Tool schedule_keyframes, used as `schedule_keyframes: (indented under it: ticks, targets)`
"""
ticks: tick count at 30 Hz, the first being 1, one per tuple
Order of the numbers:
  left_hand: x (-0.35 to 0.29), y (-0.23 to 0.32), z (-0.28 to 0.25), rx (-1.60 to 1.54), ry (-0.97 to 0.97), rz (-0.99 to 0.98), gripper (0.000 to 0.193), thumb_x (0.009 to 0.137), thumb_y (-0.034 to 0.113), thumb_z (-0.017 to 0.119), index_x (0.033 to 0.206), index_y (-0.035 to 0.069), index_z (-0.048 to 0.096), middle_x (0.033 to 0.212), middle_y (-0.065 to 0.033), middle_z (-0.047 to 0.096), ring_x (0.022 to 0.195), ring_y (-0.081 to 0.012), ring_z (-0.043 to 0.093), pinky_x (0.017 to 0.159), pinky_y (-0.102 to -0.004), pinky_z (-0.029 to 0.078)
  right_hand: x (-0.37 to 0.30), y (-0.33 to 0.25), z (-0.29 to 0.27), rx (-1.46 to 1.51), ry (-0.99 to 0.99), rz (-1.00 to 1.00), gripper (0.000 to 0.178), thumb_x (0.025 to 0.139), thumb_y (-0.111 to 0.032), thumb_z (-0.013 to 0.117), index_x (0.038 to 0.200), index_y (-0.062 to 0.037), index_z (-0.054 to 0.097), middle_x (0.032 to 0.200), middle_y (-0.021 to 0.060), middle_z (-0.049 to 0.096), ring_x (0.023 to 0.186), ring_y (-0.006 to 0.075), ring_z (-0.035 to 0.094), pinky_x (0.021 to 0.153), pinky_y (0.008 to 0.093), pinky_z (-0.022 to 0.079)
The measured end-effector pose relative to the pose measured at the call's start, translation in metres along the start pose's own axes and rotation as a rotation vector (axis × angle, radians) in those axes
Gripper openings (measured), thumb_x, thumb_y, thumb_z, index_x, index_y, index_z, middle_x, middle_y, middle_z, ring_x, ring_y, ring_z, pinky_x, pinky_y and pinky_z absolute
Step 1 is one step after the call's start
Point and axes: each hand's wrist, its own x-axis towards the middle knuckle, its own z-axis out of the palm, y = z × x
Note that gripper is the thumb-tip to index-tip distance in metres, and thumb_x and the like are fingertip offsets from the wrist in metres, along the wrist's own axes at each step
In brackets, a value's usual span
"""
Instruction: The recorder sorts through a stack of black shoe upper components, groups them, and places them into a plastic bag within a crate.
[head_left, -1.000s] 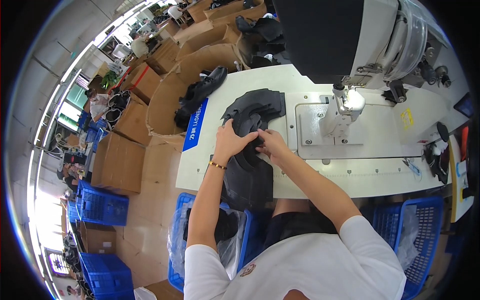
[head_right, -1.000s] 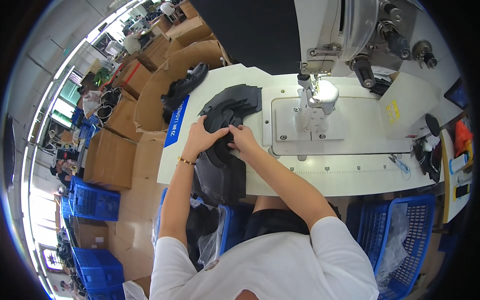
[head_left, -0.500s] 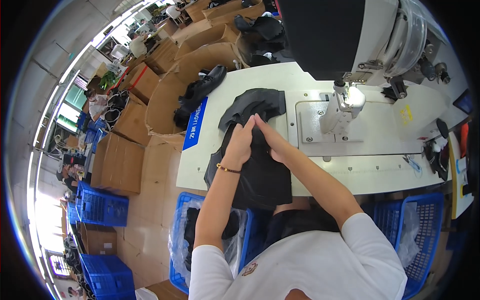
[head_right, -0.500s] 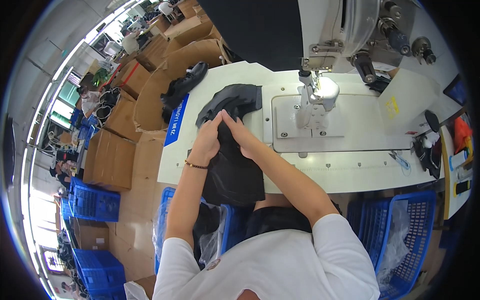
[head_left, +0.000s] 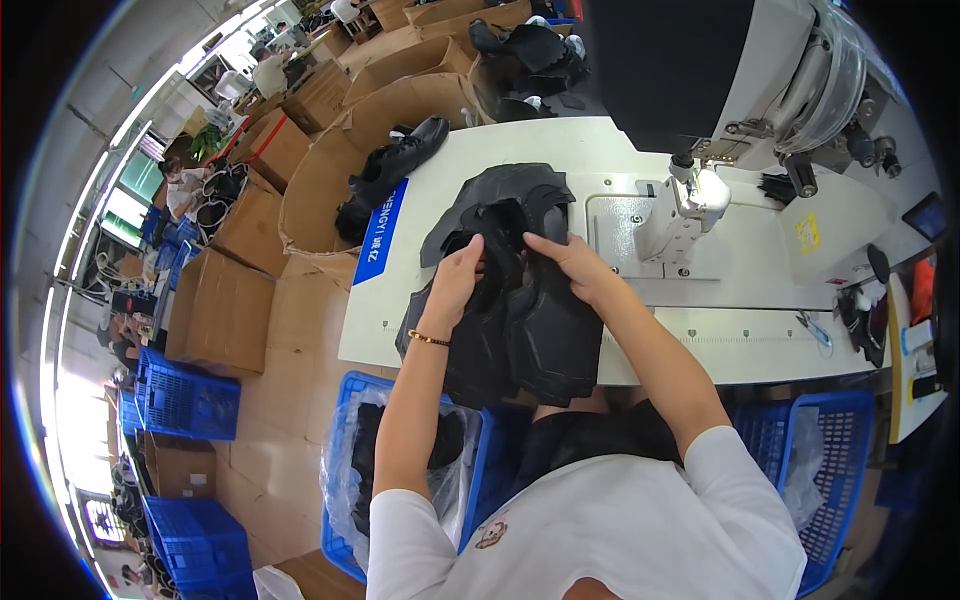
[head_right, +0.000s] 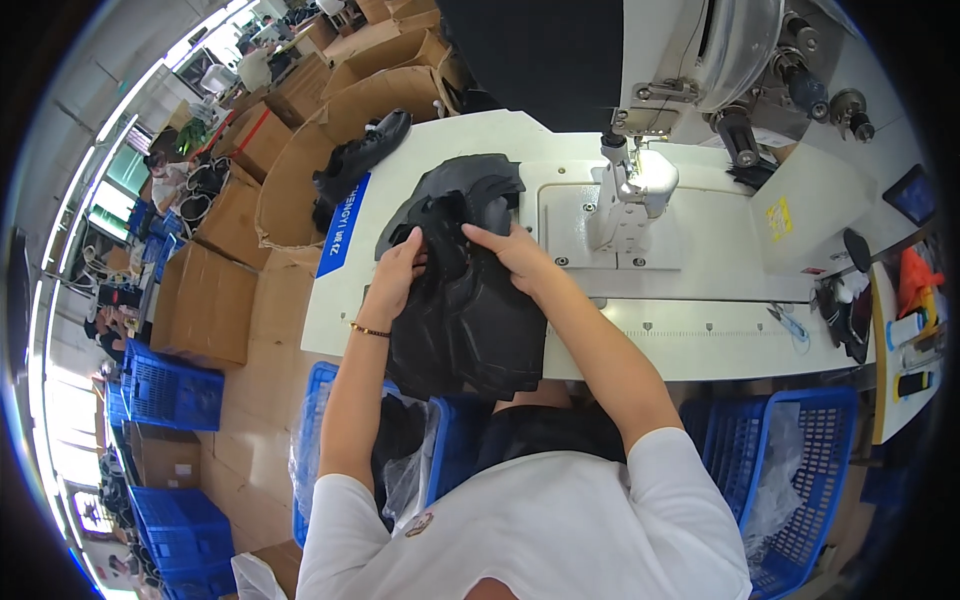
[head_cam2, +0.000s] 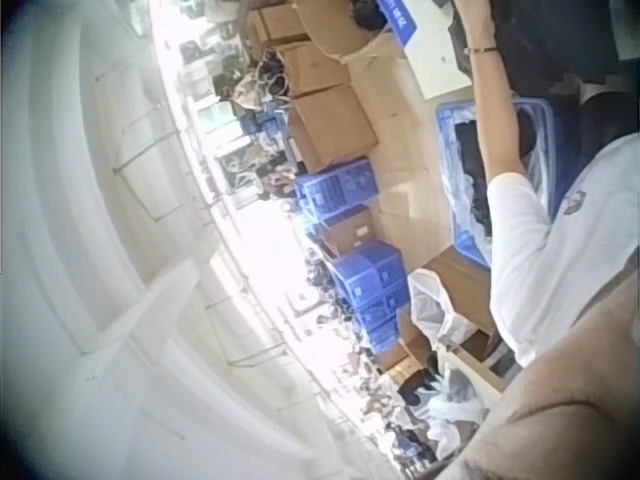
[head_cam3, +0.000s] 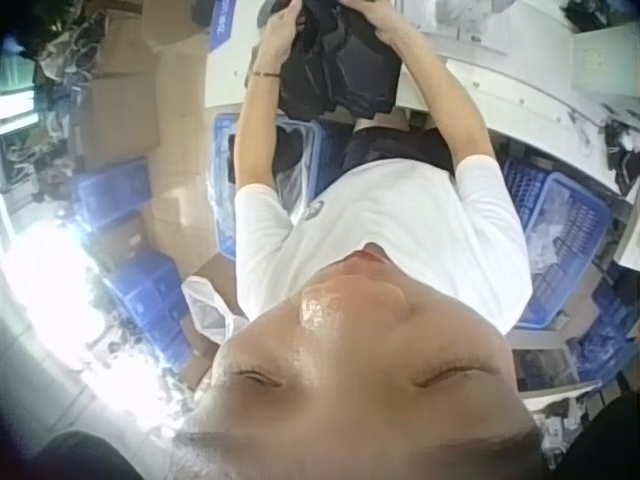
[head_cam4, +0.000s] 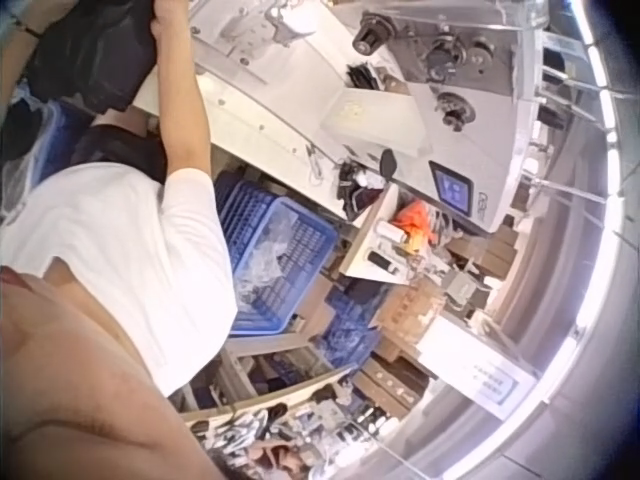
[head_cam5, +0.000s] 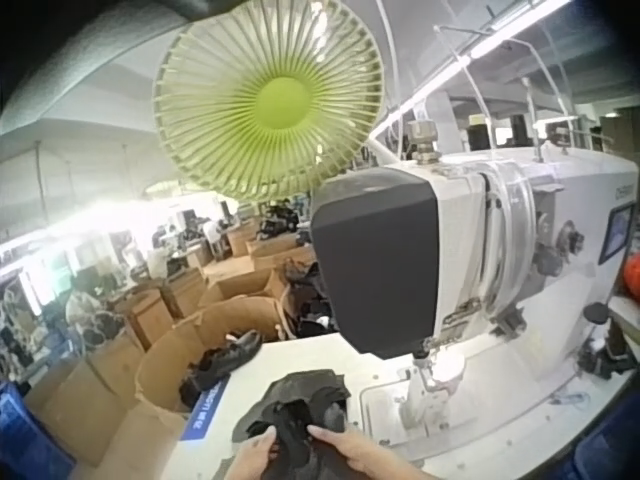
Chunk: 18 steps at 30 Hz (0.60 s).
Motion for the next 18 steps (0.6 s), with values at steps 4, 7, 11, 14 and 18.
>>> schedule_keyframes:
  ticks: [4, 7, 11, 14, 18]
  targets:
    - [0.000, 0.002, 0.012, 0.168, -0.142, 0.192, 0.037, 0.081, 0.028, 0.057, 0.094, -0.006, 0.056, 0.080, -0.0051, 0.059, 0.070, -0.0132, 0.053, 0.064, -0.0265, 0.043, -0.002, 0.000, -0.003, -0.321, 0.118, -0.119, 0.059, 0.070, -0.029, 0.070, 0.112, 0.0039, 0.045, 0.099, 0.0116, 0.056, 0.089, 0.0189, 0.055, 0.075, 0.0323, 0.046]
    - [0.012, -0.022, -0.010, 0.527, 0.002, 0.262, 0.028, 0.079, 0.017, 0.059, 0.094, -0.007, 0.055, 0.076, -0.0045, 0.059, 0.064, -0.0142, 0.054, 0.060, -0.0265, 0.043, -0.016, -0.035, 0.021, -0.440, 0.129, -0.043, 0.058, 0.075, -0.034, 0.065, 0.114, 0.0032, 0.044, 0.101, 0.0104, 0.056, 0.092, 0.0178, 0.054, 0.076, 0.0312, 0.046]
    - [0.018, -0.031, 0.000, 0.101, -0.038, 0.136, 0.023, 0.080, 0.005, 0.050, 0.102, -0.004, 0.050, 0.085, -0.0105, 0.059, 0.073, -0.0170, 0.058, 0.067, -0.0263, 0.046, 0.012, -0.077, 0.020, -0.129, 0.021, -0.094, 0.031, 0.082, -0.030, 0.054, 0.096, -0.0026, 0.057, 0.086, 0.0061, 0.061, 0.073, 0.0160, 0.058, 0.065, 0.0287, 0.048]
    - [0.012, -0.020, 0.001, -0.365, -0.199, 0.032, 0.026, 0.082, 0.001, 0.044, 0.107, -0.002, 0.047, 0.094, -0.0138, 0.057, 0.082, -0.0195, 0.059, 0.073, -0.0302, 0.049, 0.024, -0.120, 0.049, -0.084, -0.014, -0.057, 0.022, 0.081, -0.023, 0.051, 0.085, -0.0036, 0.059, 0.075, 0.0049, 0.062, 0.057, 0.0151, 0.058, 0.053, 0.0280, 0.049]
    - [-0.006, -0.011, -0.009, -0.536, -0.322, -0.059, 0.028, 0.081, -0.005, 0.038, 0.109, -0.005, 0.042, 0.105, -0.0159, 0.052, 0.092, -0.0245, 0.056, 0.079, -0.0321, 0.047, 0.007, -0.153, 0.102, -0.150, -0.129, -0.150, 0.024, 0.080, -0.024, 0.054, 0.090, -0.0027, 0.059, 0.075, 0.0079, 0.062, 0.061, 0.0165, 0.059, 0.058, 0.0286, 0.050]
